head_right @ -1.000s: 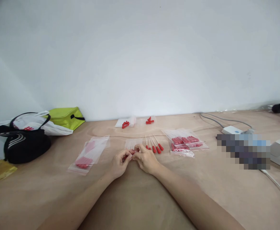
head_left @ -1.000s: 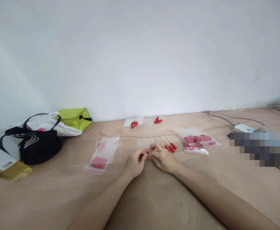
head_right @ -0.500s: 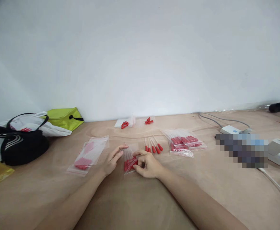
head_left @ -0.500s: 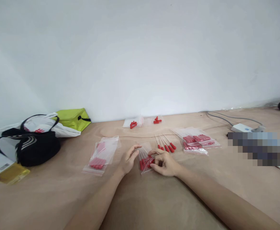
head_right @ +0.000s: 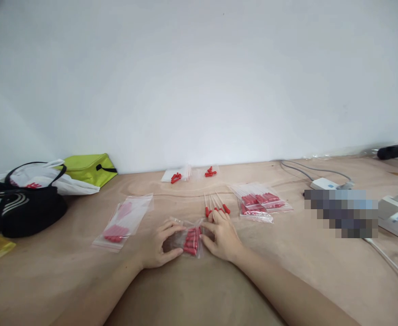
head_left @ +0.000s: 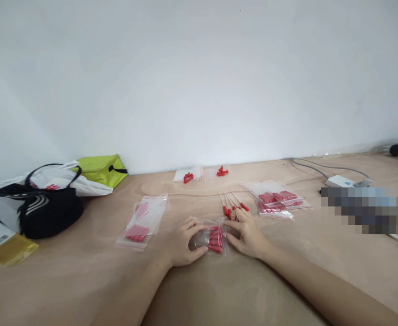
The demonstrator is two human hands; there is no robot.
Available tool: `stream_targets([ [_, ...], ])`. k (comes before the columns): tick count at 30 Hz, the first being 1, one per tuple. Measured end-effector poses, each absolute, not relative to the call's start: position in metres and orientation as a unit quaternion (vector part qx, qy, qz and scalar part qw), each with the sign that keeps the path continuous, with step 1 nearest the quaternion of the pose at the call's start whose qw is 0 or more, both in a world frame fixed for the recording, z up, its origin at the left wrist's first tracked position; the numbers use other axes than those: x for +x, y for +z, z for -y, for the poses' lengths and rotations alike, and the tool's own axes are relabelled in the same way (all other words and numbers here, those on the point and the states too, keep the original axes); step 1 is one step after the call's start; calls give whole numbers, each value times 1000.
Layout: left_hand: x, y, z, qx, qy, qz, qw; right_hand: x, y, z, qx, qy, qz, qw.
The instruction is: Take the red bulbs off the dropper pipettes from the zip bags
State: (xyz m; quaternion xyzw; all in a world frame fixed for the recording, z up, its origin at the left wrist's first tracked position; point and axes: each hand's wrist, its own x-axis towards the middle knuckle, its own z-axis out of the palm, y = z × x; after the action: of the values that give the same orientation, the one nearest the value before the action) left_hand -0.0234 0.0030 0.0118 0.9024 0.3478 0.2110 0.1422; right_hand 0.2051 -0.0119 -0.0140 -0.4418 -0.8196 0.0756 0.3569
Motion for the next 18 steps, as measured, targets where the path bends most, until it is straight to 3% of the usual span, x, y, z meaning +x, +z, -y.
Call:
stream_targets([
  [12,-21,10,0,881,215,-391,153,205,-4,9,-415,314,791,322],
  [18,-22,9,-2,884,215,-381,166,205,-9,5,-452,369,749,315],
])
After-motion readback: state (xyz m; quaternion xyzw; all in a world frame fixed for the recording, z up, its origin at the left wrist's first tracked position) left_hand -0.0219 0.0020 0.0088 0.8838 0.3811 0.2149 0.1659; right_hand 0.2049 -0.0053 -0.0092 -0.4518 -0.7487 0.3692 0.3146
